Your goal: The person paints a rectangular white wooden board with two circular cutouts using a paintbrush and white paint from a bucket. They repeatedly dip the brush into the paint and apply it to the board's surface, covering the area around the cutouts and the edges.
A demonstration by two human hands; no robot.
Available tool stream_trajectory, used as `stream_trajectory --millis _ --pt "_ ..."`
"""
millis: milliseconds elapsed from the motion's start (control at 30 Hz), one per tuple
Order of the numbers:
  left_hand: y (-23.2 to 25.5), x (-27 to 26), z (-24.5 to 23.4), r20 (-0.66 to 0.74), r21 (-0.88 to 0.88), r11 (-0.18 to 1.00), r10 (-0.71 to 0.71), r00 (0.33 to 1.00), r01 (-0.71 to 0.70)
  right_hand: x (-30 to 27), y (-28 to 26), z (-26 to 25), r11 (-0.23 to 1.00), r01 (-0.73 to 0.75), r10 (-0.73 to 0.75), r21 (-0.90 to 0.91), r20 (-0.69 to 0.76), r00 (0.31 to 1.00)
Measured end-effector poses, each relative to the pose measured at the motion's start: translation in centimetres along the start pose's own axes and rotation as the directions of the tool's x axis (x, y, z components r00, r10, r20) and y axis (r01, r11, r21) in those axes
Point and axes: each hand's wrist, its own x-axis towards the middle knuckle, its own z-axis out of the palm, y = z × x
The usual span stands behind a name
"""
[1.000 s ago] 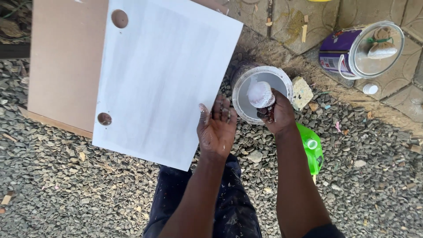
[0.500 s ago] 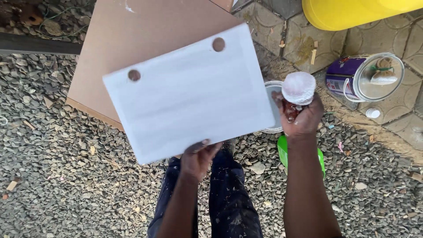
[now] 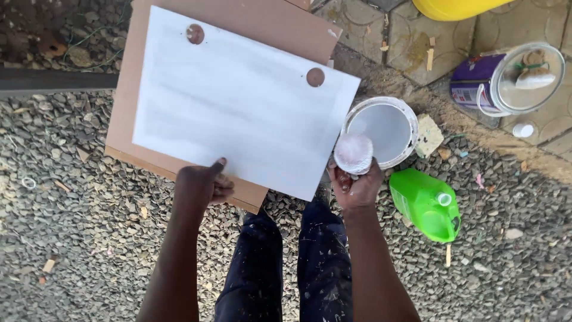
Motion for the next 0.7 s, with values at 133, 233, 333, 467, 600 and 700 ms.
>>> stream_trajectory --millis 133,233,333,467,600,700 --pt "4.3 -1.3 2.0 0.072 0.235 0.935 0.256 0.964 -0.266 -1.1 -0.5 0.0 0.994 0.032 -0.026 -0.107 0.054 0.998" --pt "6.7 -0.3 6.0 0.268 0.509 0.640 0.517 0.813 -0.575 -1.3 -1.5 -0.7 0.980 0.153 -0.137 -0.125 0.126 0.982" --pt "9.6 -0.6 10.5 0.437 0.478 0.181 0.800 0.411 -0.860 -0.6 -2.7 -2.0 0.924 0.197 -0.174 -0.327 0.098 0.980" --pt "12.4 2.7 15.5 0.602 0.446 -0.246 0.794 0.085 -0.861 0.6 -3.5 -2.8 0.969 0.168 -0.130 -0.183 0.202 0.971" --pt "13.6 6.4 18.2 0.637 0.381 -0.409 0.766 -0.084 -0.829 -1.7 -4.9 -0.1 0.971 -0.018 0.057 -0.237 0.158 0.986" --pt "14.6 7.7 17.5 0.594 0.312 -0.252 0.804 -0.019 -0.916 -1.7 -4.1 -0.5 0.946 -0.007 0.027 -0.324 0.059 0.998"
